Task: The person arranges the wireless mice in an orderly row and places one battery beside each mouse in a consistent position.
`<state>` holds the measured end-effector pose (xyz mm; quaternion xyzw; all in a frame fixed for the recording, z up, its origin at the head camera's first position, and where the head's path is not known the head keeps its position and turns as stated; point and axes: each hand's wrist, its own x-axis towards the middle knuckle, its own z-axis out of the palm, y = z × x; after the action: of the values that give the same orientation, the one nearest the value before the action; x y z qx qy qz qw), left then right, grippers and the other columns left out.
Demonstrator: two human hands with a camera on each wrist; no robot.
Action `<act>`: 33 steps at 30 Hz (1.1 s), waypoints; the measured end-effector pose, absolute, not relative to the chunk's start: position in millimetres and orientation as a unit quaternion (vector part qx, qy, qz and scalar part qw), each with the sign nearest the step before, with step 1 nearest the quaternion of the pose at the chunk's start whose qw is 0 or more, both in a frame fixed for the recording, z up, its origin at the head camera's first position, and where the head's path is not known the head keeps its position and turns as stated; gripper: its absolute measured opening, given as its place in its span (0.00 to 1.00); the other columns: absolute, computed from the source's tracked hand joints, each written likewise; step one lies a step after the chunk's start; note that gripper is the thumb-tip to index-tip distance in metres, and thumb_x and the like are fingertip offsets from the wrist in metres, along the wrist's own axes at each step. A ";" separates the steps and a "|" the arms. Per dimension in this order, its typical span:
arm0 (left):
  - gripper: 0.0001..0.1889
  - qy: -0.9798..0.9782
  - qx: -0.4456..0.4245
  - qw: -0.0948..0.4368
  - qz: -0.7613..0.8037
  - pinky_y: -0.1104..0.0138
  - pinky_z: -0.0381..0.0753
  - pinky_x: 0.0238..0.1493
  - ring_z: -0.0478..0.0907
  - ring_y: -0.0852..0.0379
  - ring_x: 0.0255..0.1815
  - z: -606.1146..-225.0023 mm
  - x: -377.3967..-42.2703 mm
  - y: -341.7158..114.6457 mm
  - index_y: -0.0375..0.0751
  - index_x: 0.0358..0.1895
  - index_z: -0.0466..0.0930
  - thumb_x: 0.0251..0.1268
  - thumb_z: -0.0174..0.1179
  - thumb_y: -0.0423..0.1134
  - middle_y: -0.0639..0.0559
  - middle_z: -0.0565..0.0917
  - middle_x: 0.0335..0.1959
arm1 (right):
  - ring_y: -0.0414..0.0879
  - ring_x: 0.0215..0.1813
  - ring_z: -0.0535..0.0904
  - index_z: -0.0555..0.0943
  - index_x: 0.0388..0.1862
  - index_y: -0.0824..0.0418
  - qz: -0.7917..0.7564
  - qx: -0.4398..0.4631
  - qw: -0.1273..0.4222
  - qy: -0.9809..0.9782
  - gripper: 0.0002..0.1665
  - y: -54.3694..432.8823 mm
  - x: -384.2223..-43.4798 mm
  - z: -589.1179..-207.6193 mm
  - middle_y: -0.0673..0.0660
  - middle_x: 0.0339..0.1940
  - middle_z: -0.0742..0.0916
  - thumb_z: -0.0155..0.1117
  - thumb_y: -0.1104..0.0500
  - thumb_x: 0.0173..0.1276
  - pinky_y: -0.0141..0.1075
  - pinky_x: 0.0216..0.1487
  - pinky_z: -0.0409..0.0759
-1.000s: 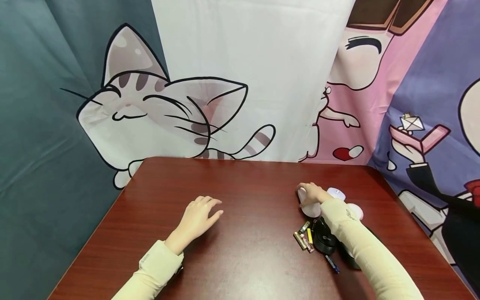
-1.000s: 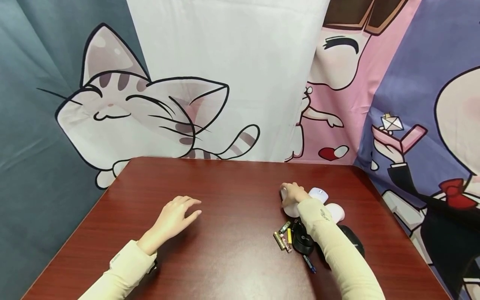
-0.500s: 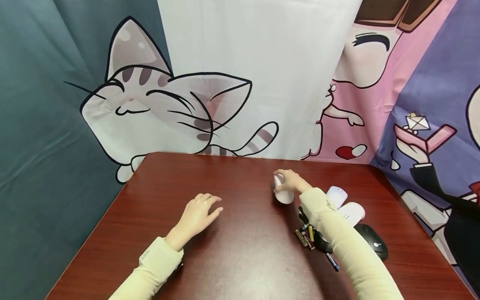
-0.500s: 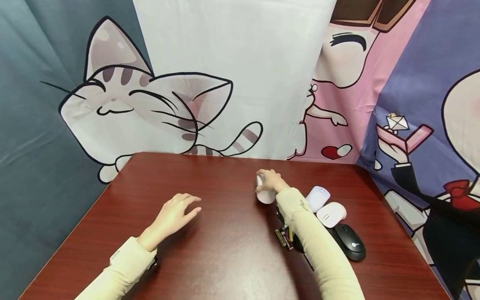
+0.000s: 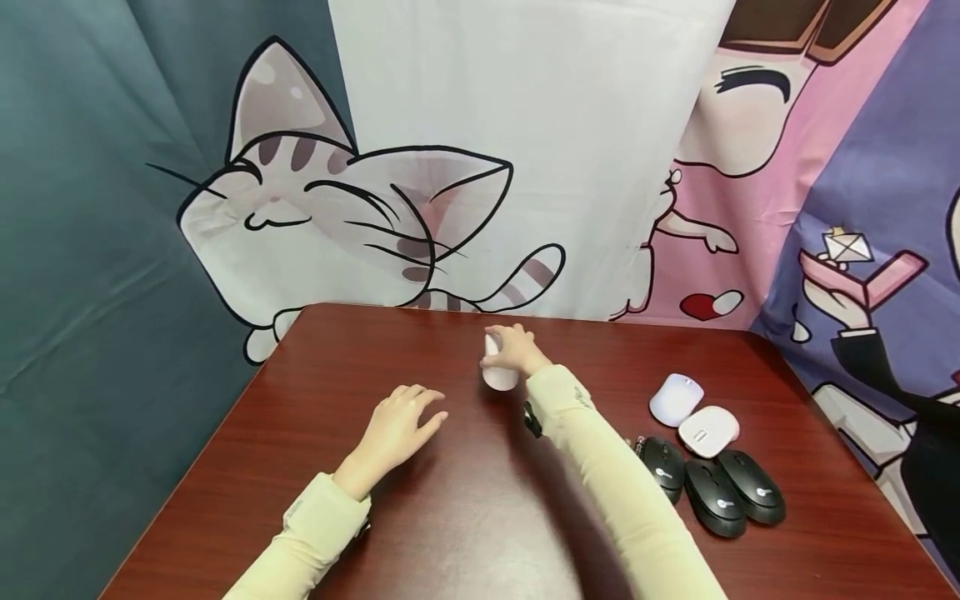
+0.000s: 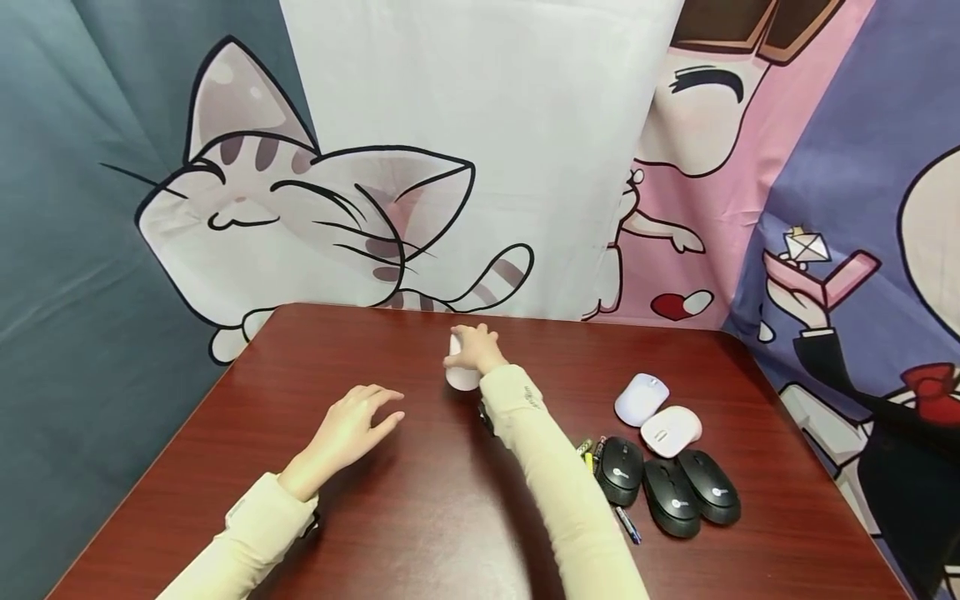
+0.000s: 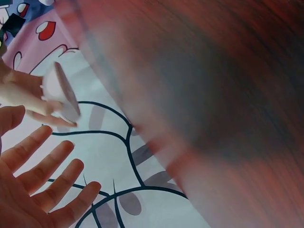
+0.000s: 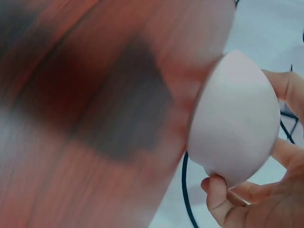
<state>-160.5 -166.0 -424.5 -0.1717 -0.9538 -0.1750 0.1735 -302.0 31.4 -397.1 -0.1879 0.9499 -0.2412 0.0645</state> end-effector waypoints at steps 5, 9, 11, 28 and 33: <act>0.14 -0.954 -0.171 0.175 -0.173 0.53 0.78 0.40 0.78 0.48 0.45 -424.7 -159.5 -166.1 0.45 0.46 0.83 0.59 0.62 0.46 0.51 0.83 0.40 | 0.64 0.54 0.67 0.70 0.66 0.58 -0.224 -0.167 0.054 0.959 0.39 0.4 -301.1 -403.9 0.67 0.58 0.76 0.68 0.54 0.53 0.50 0.54 0.68; 0.13 -0.953 -0.170 0.187 -0.167 0.54 0.78 0.39 0.78 0.48 0.45 -425.8 -157.9 -166.6 0.45 0.45 0.83 0.58 0.63 0.45 0.51 0.83 0.39 | 0.64 0.55 0.67 0.70 0.67 0.55 -0.224 -0.144 0.056 0.962 0.38 -20.2 -296.7 -409.9 0.68 0.59 0.73 0.68 0.53 0.55 0.51 0.53 0.72; 0.13 -0.953 -0.169 0.190 -0.167 0.54 0.78 0.39 0.78 0.48 0.45 -425.9 -157.1 -166.7 0.45 0.44 0.83 0.58 0.63 0.45 0.50 0.83 0.39 | 0.64 0.56 0.67 0.70 0.67 0.54 -0.221 -0.138 0.063 0.964 0.38 -27.7 -294.2 -413.5 0.68 0.60 0.73 0.69 0.52 0.56 0.52 0.52 0.74; 0.13 -0.954 -0.151 0.207 -0.157 0.54 0.79 0.40 0.79 0.48 0.44 -425.7 -152.0 -175.4 0.45 0.43 0.83 0.57 0.64 0.45 0.50 0.83 0.40 | 0.62 0.50 0.72 0.79 0.52 0.58 -0.209 -0.085 0.036 0.974 0.27 -69.2 -291.5 -450.8 0.65 0.51 0.78 0.73 0.51 0.53 0.50 0.48 0.76; 0.13 -0.955 -0.146 0.206 -0.156 0.54 0.79 0.40 0.79 0.48 0.44 -425.1 -151.2 -175.7 0.45 0.43 0.83 0.57 0.64 0.46 0.50 0.83 0.39 | 0.62 0.50 0.72 0.80 0.50 0.59 -0.210 -0.084 0.028 0.974 0.26 -69.1 -288.2 -449.7 0.63 0.49 0.77 0.73 0.51 0.53 0.50 0.47 0.76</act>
<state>-151.2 -175.7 -425.1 -0.1461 -0.9550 -0.1555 0.2061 -288.2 -69.1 -449.7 -0.0841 0.9737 -0.2100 0.0284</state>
